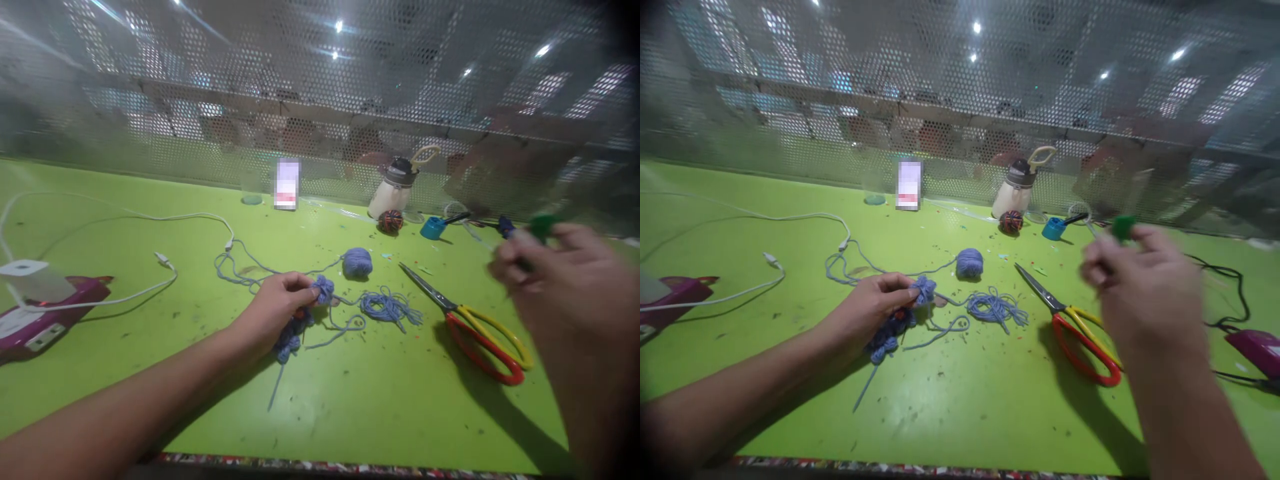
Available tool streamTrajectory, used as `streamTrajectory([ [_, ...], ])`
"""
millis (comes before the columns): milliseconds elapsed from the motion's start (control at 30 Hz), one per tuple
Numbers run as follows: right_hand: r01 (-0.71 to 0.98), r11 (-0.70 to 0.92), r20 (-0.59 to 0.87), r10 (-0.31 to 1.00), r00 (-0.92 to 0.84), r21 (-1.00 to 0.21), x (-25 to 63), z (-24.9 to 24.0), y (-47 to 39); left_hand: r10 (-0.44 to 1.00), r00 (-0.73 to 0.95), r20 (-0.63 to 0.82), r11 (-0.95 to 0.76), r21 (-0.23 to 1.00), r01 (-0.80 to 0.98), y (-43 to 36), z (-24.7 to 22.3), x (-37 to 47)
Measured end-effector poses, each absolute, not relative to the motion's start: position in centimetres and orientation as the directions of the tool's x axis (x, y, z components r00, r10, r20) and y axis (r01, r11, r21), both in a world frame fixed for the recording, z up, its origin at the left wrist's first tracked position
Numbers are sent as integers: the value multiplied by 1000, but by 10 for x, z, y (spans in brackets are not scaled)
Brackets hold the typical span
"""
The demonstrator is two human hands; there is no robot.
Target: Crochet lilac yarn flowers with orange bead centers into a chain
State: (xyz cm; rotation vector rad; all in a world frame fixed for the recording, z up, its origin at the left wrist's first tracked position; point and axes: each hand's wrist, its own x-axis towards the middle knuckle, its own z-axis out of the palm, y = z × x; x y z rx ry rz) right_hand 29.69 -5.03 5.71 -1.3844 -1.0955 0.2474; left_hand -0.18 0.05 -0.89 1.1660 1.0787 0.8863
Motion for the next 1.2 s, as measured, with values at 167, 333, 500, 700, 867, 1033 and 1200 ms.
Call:
streamTrajectory([
  [167,464,10,28,999,32,-886,210,26,-46,937,292,-191,219,974,-65,2,-11,-3],
  [333,431,-61,-148,974,-172,-901,181,4,-31,926,323,-196,238,966,-97,1,-11,-5],
  [500,241,-119,-161,973,-165,-963,173,-9,-31,932,312,-186,226,969,-98,1,-12,-5],
  [700,278,-62,-97,989,-114,-958,175,2,-38,933,303,-193,229,969,-88,2,-11,-4],
  [867,365,46,-12,988,-157,-930,176,12,-40,936,299,-185,205,978,-39,2,-12,-4],
  [1033,401,143,50,971,-232,-905,174,13,-42,931,319,-179,193,981,-13,4,-16,-5],
  [1200,354,263,152,938,-312,-898,179,22,-47,931,323,-173,199,979,-48,4,-15,-5],
])
